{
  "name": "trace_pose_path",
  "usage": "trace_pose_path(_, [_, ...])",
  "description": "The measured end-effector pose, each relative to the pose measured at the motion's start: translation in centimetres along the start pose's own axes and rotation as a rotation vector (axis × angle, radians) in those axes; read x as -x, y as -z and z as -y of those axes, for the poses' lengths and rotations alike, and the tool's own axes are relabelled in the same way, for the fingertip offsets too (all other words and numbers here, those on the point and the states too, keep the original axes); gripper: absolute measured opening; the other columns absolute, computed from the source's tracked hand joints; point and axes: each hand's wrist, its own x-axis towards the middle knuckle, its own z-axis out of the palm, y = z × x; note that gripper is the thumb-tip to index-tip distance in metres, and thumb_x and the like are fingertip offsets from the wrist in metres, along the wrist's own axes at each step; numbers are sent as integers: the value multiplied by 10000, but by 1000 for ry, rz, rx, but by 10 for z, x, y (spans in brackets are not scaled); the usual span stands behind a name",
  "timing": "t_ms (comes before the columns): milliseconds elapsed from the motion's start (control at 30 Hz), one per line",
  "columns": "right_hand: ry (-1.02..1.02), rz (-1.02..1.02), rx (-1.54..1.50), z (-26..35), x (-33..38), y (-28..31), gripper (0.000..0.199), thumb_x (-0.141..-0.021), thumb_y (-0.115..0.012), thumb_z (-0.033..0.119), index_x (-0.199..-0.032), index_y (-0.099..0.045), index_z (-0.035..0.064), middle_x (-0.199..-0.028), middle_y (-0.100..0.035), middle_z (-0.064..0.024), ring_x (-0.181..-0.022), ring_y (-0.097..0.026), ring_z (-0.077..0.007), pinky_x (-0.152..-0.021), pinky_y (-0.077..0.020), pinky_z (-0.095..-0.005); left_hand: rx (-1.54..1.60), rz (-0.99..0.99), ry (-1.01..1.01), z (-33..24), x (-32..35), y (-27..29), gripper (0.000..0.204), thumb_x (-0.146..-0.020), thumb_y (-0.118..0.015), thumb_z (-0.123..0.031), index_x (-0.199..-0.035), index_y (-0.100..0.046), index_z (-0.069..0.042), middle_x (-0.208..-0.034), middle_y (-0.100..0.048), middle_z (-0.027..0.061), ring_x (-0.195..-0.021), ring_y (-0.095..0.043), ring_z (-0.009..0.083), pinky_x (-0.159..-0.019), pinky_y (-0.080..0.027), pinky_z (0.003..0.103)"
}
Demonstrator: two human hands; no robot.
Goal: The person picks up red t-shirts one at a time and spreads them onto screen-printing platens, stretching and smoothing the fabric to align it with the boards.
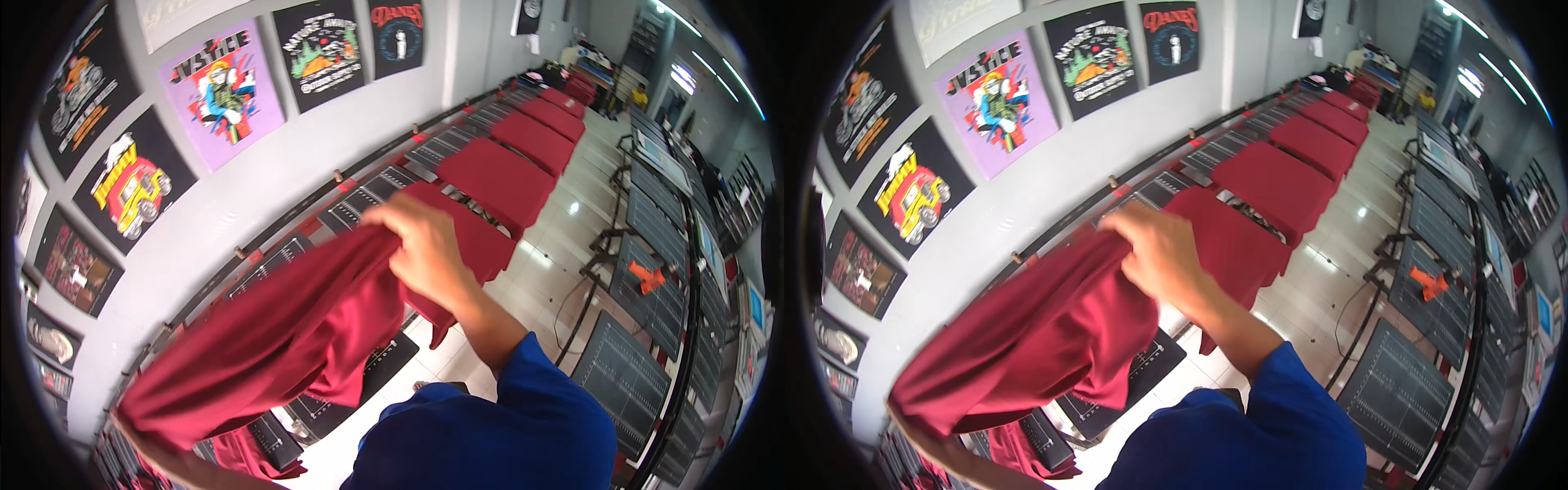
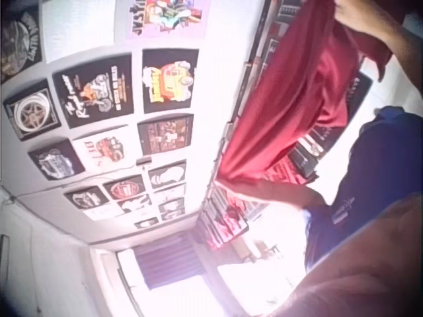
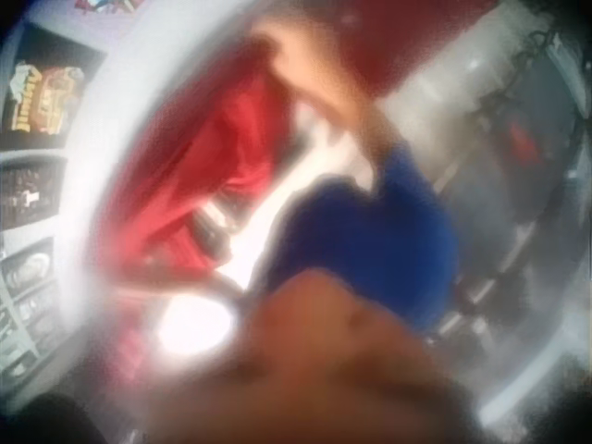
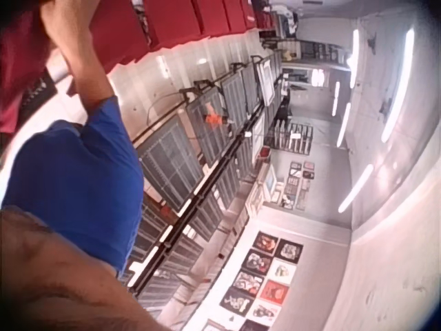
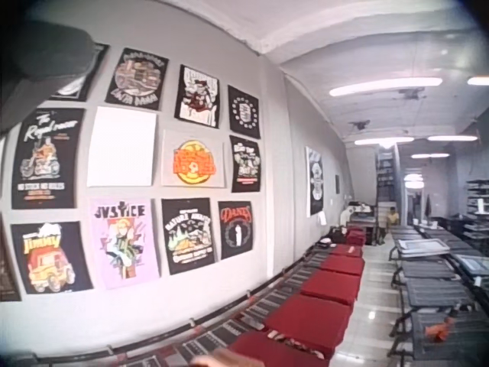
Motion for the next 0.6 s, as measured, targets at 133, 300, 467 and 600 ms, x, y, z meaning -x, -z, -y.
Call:
trace_pose_path(133, [-35, 80, 186, -36, -70, -74, 360, -752, -597, -6, -1059, -743, 111, -1084, -659, -108, -990, -664, -355, -845, -535, -473, -37, 102, -126, 80, -55, -38, 666, -846, -673, -258, -1425, -484, 12, -1428, -533, 209, -1335, -500, 339, -1130, -371, 447])
trace_pose_path(300, [35, -23, 138, -59, -140, -112, 436, -752, -577, -39, -1135, -737, 93, -1122, -688, -144, -1091, -648, -344, -959, -509, -421, 1113, -173, 540, 106, -162, -78, 160, -986, -620, -133, -1072, -703, -26, -1021, -740, 108, -942, -715, 237, -856, -581, 388])
trace_pose_path(467, [120, -263, -177, -12, -125, -27, 425, -746, -585, -74, -1139, -719, 14, -1163, -711, -141, -1129, -664, -263, -1017, -486, -366, 1246, -138, 446, -29, -114, 15, 265, -1020, -591, -211, -1186, -680, -24, -1109, -729, 119, -1031, -699, 259, -901, -564, 377])
trace_pose_path(600, [48, -235, -210, -9, -37, 1, 347, -783, -615, -38, -1106, -732, 14, -1145, -716, -157, -1139, -658, -276, -1022, -484, -381, 801, -454, 567, -79, 7, 38, 382, -1014, -610, -281, -1251, -634, 17, -1227, -675, 118, -1118, -639, 203, -1030, -462, 365])
